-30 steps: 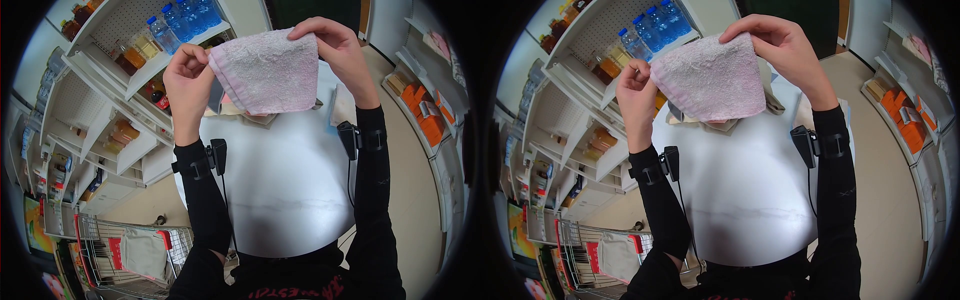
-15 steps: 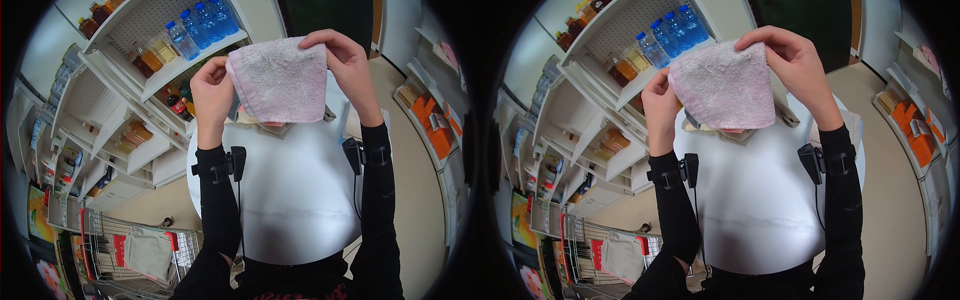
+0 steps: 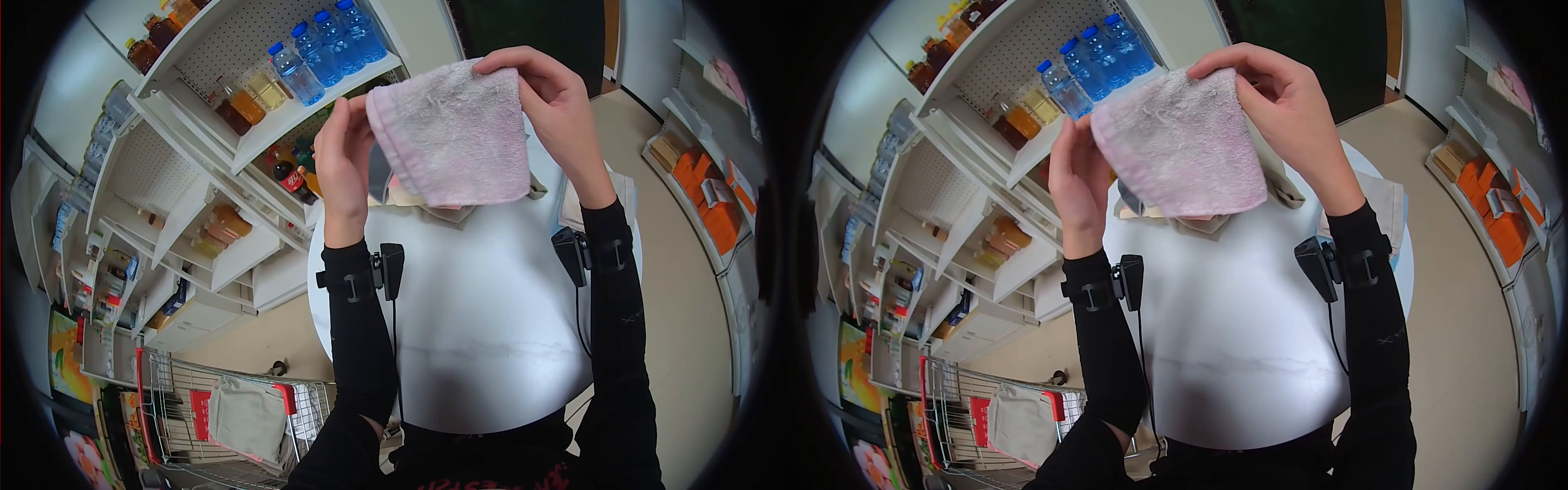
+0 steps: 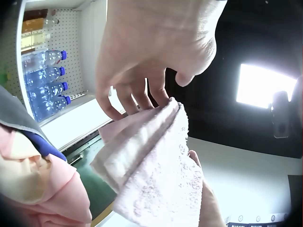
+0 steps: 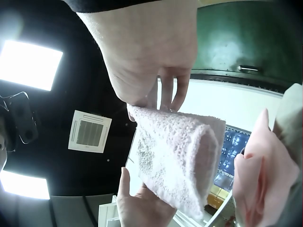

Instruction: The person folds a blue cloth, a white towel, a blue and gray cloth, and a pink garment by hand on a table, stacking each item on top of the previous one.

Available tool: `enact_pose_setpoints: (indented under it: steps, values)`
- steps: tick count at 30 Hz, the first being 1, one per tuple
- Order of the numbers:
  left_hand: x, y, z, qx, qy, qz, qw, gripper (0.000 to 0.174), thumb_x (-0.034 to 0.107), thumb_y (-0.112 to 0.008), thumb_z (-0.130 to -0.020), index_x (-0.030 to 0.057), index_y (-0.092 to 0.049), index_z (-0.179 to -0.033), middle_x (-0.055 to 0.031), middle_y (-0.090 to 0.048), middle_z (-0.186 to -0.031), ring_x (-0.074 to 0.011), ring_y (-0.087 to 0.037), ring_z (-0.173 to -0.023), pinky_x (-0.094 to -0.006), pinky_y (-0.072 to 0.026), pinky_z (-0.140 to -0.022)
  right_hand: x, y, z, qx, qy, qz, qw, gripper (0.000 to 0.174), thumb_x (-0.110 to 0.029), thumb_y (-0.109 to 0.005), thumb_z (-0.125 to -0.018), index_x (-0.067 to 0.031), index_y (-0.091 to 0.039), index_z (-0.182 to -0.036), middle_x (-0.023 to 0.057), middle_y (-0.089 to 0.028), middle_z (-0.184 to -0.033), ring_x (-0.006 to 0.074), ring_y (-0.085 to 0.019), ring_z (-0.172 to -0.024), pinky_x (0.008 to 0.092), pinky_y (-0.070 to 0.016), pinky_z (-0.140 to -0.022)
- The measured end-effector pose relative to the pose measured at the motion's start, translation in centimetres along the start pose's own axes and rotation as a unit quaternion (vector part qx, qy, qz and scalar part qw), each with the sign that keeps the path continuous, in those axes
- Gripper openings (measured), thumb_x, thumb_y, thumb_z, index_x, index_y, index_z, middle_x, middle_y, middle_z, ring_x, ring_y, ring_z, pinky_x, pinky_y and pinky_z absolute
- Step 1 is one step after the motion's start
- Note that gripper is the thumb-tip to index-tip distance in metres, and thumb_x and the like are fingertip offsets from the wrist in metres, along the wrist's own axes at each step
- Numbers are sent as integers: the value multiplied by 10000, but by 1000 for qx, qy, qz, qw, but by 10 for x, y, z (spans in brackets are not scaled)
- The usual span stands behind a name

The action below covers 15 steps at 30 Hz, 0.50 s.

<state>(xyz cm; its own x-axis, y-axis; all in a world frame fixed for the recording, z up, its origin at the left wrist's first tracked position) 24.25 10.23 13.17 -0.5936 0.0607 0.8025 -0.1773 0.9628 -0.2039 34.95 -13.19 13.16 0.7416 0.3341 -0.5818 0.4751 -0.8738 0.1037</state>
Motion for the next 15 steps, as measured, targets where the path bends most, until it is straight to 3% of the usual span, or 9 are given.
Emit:
enact_pose_setpoints:
  steps: [2,5,9,14,15]
  values:
    - [-2,0,-1,-6,16,30,999,328,247,-685,-1015,-23,-697,-1201,-45,-732,-1068,-96,-659,-974,-240,-495,-904,0,0,-1,1,1,6,1000,212,-17,-561,-1031,-30,-725,-1165,55,-719,-1143,149,-683,-1091,287,-532,-985]
    - [-2,-7,1,33,-20,-192,981,382,281,-780,-955,-26,-715,-1173,-52,-743,-1030,-94,-669,-919,-233,-507,-866,2,1,-1,-19,-15,11,1000,206,-32,-560,-1037,-32,-720,-1167,54,-715,-1152,150,-680,-1096,281,-527,-987]
    - [-2,-6,1,63,1,-172,983,386,288,-840,-902,-17,-752,-1121,-42,-750,-986,-87,-670,-871,-218,-506,-828,8,7,-1,-36,-47,-37,998,196,-63,-573,-1038,-40,-716,-1170,51,-713,-1157,147,-677,-1101,277,-526,-982]
    - [-2,-5,1,75,11,-193,978,340,289,-824,-917,-6,-780,-1080,-29,-749,-961,-76,-659,-861,-213,-498,-825,9,12,-2,-67,-29,-73,995,191,-98,-625,-1023,-54,-714,-1186,45,-713,-1148,141,-679,-1085,269,-530,-970]
    - [-3,-3,1,74,11,-199,977,338,289,-814,-927,-7,-780,-1087,-24,-748,-960,-74,-655,-865,-214,-496,-829,8,9,-1,-54,-32,-32,997,200,-107,-644,-1016,-57,-713,-1197,43,-712,-1146,138,-680,-1079,268,-531,-967]
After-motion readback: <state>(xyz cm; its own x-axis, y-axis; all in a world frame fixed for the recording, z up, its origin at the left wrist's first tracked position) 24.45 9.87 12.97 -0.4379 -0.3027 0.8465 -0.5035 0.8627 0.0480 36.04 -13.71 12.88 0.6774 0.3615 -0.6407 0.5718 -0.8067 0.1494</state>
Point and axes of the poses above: each hand's wrist, its own z-axis away from the middle knuckle, its own y-axis out of the back of the hand, x = y × z, the point moved 1 cm from there along -z, towards the middle knuckle
